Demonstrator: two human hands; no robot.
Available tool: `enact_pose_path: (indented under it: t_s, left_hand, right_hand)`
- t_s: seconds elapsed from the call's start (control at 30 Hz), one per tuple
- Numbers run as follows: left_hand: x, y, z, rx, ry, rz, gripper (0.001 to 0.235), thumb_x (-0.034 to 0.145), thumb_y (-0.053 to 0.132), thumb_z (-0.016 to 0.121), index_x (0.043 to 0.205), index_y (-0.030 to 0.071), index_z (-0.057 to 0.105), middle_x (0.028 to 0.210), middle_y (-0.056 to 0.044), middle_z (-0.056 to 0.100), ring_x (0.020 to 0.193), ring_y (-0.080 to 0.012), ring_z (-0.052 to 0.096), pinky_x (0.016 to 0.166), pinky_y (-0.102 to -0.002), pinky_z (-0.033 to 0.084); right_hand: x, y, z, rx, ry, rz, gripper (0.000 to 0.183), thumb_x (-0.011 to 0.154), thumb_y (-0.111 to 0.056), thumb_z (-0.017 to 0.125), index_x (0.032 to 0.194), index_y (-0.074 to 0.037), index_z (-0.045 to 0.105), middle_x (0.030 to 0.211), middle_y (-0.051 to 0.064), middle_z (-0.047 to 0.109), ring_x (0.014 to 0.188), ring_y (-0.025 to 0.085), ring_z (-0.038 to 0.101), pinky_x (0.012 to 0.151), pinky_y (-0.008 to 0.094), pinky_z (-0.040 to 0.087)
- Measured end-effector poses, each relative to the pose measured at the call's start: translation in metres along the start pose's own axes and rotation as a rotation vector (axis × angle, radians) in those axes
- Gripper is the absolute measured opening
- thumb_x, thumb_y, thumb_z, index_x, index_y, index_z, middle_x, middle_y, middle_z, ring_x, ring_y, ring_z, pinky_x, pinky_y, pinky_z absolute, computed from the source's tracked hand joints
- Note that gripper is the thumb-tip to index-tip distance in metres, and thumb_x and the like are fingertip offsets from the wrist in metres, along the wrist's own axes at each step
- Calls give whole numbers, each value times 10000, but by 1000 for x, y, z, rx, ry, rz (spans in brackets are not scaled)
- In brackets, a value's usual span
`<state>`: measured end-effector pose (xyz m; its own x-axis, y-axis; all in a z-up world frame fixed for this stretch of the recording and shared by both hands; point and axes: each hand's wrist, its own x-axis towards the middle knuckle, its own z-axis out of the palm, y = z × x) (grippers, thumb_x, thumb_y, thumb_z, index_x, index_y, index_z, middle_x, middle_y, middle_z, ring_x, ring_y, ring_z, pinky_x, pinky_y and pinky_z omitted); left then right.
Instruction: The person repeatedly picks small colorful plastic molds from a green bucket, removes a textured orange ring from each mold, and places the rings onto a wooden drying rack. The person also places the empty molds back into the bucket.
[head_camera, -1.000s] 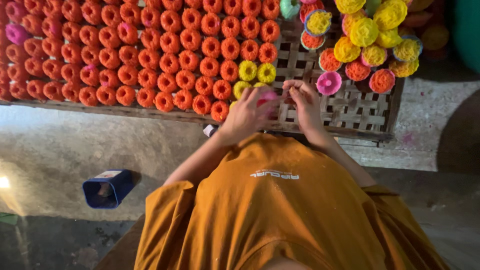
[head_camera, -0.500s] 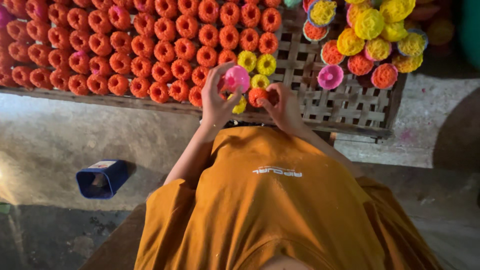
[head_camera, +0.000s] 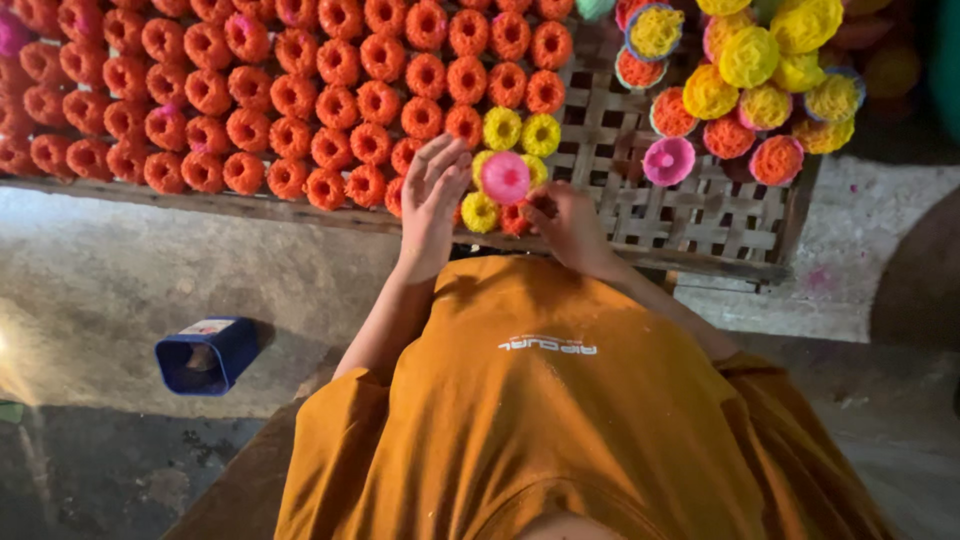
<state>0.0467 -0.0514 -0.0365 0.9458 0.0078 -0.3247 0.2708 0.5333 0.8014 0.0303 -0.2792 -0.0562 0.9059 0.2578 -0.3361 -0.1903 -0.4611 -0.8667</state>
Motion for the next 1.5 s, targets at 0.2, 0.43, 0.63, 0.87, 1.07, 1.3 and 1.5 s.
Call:
enact_pose_path:
  t_s: [0.2, 0.43, 0.63, 0.87, 1.07, 1.3, 1.5]
  left_hand:
    - [6, -4, 29, 856, -222, 210, 521, 900, 130, 758, 1381, 72, 568, 1405, -106, 589, 1333, -281, 550, 1112, -399, 479]
    - [14, 9, 54, 1552, -419, 348, 658, 742, 134, 853, 1355, 121, 615, 1342, -109, 590, 1250, -370, 514, 1052, -468, 475]
    - [3, 13, 124, 908, -428, 201, 736, 732, 184, 844, 1391, 77, 533, 1406, -117, 571, 1256, -347, 622, 1018, -447, 564]
    - [40, -31, 216, 1072, -601, 798, 971, 550, 220, 971, 1377, 16, 503, 1382, -202, 516, 1235, -449, 529, 1044, -534, 438]
    - [152, -39, 213, 941, -185, 168, 506, 945, 182, 741, 1421, 117, 583, 1318, -207, 547, 974, -366, 638, 810, -471, 535]
    - [247, -46, 184, 1243, -245, 620, 383, 1017, 274, 695, 1322, 54, 619, 1340, -180, 623, 1288, -372, 557, 1070, -468, 445]
    - [311, -59, 192, 1337, -284, 620, 421, 1027, 347, 655, 1351, 83, 609, 1345, -187, 610, 1291, -388, 530, 1081, -493, 437]
  right_hand:
    - [-21, -4, -79, -651, 449, -302, 419, 895, -10, 687, 1308, -44, 630, 1331, 179, 545, 1212, 399, 538, 959, 504, 488]
    - [-29, 8, -106, -559, 463, -264, 616, 888, -162, 791, 1459, -92, 570, 1368, 185, 518, 1267, 409, 496, 1090, 522, 409]
    - [-39, -6, -95, 893, 90, -183, 633, 966, -279, 710, 1539, -152, 474, 1426, 58, 605, 1262, 166, 569, 1099, 311, 464]
    - [-47, 46, -243, 525, 700, -424, 449, 985, -179, 770, 1339, -73, 513, 1208, 48, 582, 1051, 178, 592, 941, 342, 520]
    - [-92, 133, -436, -616, 1023, -81, 589, 1031, -333, 811, 1495, -85, 546, 1454, 240, 511, 1299, 453, 480, 1097, 559, 423]
    - [-83, 107, -379, -682, 925, -423, 243, 1075, -217, 737, 1269, -109, 636, 1190, 176, 665, 1228, 408, 579, 1141, 575, 444]
    - [-12, 119, -357, -747, 260, 437, 1020, 774, 17, 655, 1644, -262, 202, 1734, 148, 129, 1173, 483, 574, 875, 595, 517]
